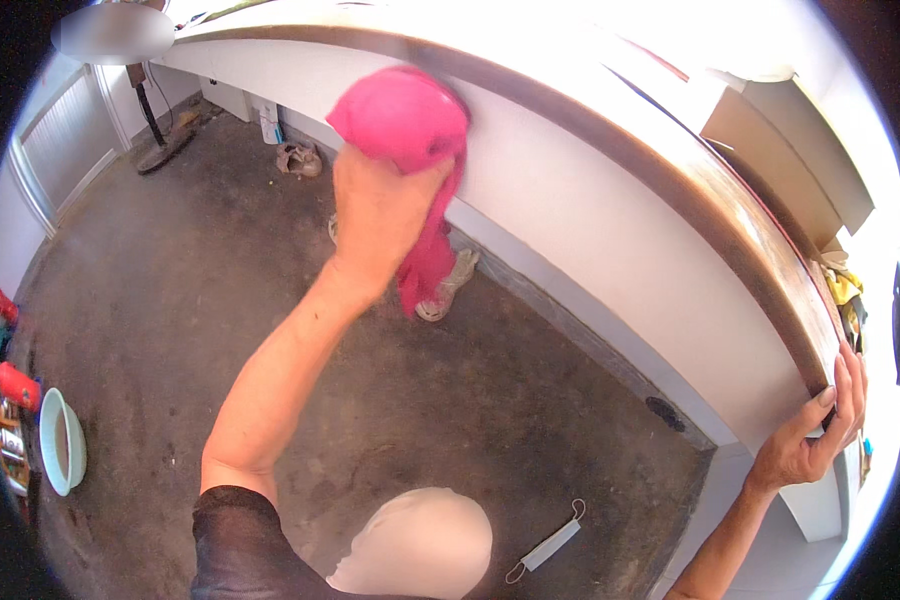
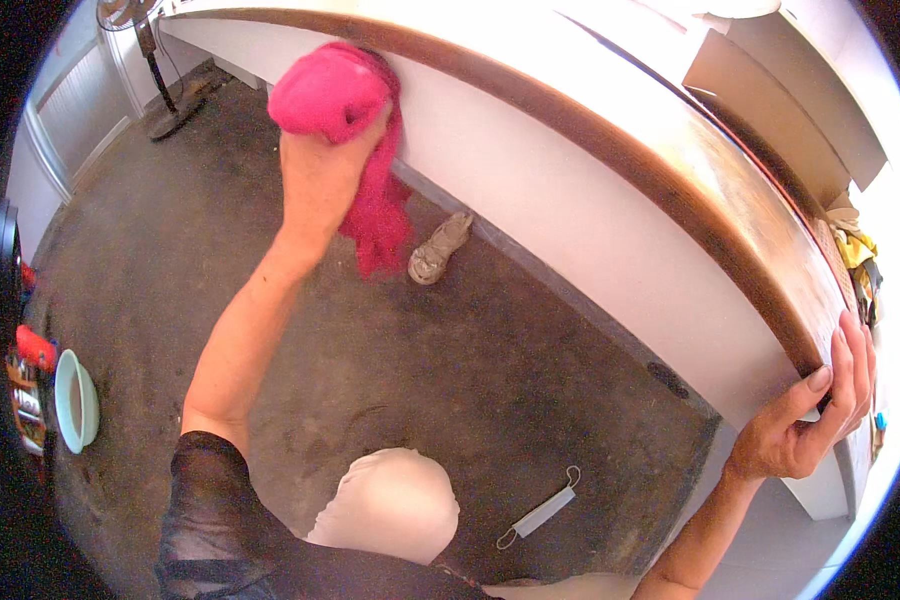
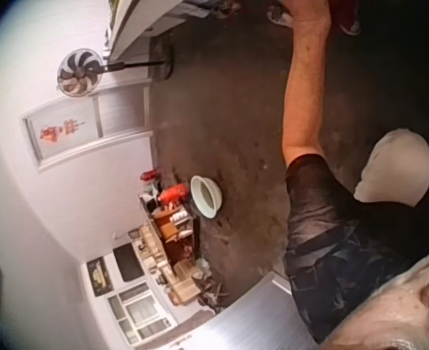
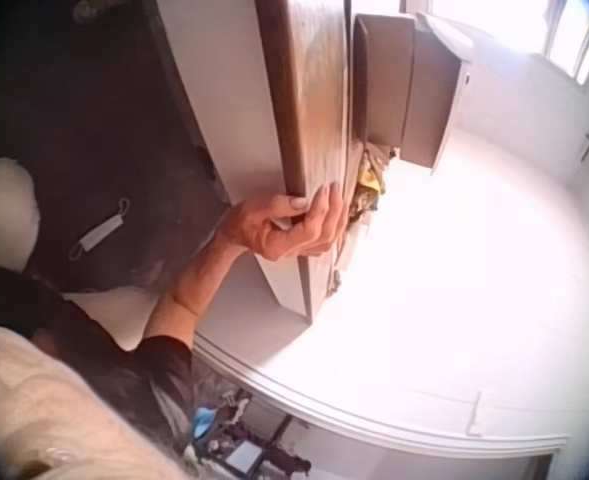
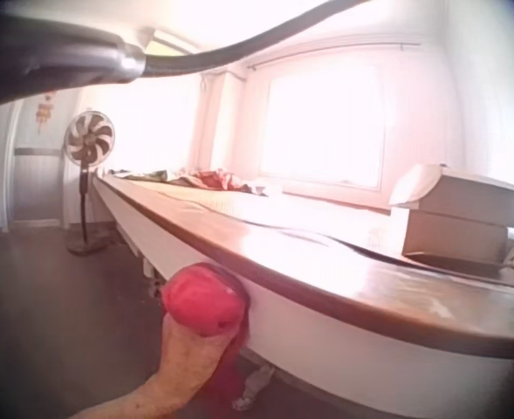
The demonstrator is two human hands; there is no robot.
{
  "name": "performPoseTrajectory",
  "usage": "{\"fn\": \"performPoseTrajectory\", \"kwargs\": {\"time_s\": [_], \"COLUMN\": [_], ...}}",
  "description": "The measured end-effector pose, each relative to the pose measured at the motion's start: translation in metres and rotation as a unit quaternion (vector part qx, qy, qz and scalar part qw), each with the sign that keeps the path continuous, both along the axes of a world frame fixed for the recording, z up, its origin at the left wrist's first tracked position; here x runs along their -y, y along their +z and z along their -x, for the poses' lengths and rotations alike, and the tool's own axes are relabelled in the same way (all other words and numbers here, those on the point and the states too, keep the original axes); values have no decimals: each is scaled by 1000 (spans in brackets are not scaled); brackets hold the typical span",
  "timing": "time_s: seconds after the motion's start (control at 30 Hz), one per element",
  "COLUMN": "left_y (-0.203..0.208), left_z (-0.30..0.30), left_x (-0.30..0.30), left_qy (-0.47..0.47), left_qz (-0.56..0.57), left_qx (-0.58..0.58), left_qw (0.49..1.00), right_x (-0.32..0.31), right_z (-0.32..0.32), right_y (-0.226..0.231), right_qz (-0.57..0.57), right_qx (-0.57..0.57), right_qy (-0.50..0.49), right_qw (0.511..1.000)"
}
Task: The person wipes a white wall and a wooden bed frame with a pink cloth. They then wash the cloth in a basin of water, wring it out, and continue wiping the bed frame and wall.
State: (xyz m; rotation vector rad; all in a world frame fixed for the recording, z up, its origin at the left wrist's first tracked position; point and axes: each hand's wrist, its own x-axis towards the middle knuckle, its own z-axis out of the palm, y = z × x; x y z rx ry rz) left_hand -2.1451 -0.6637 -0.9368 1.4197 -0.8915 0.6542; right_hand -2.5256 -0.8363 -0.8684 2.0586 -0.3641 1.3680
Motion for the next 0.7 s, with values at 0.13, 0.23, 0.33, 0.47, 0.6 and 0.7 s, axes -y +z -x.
{"fn": "performPoseTrajectory", "kwargs": {"time_s": [0.13,0.23,0.33,0.47,0.6,0.7], "left_y": [17,17,-3,-3,14,14], "left_z": [-37,-35,-8,7,-38,-52], "left_x": [-17,-23,-12,0,-21,-24], "left_qy": [-15,3,-1,-21,4,-4], "left_qz": [17,-30,-46,-15,-13,-1], "left_qx": [-74,-100,-6,20,-76,-103], "left_qw": [997,995,999,999,997,995], "right_x": [3,7,3,4,4,7], "right_z": [0,-2,-7,3,-4,-4], "right_y": [0,-5,-6,-1,-4,-5], "right_qz": [-5,-8,5,2,1,2], "right_qx": [2,4,10,2,10,12], "right_qy": [17,15,3,0,11,9], "right_qw": [1000,1000,1000,1000,1000,1000]}}
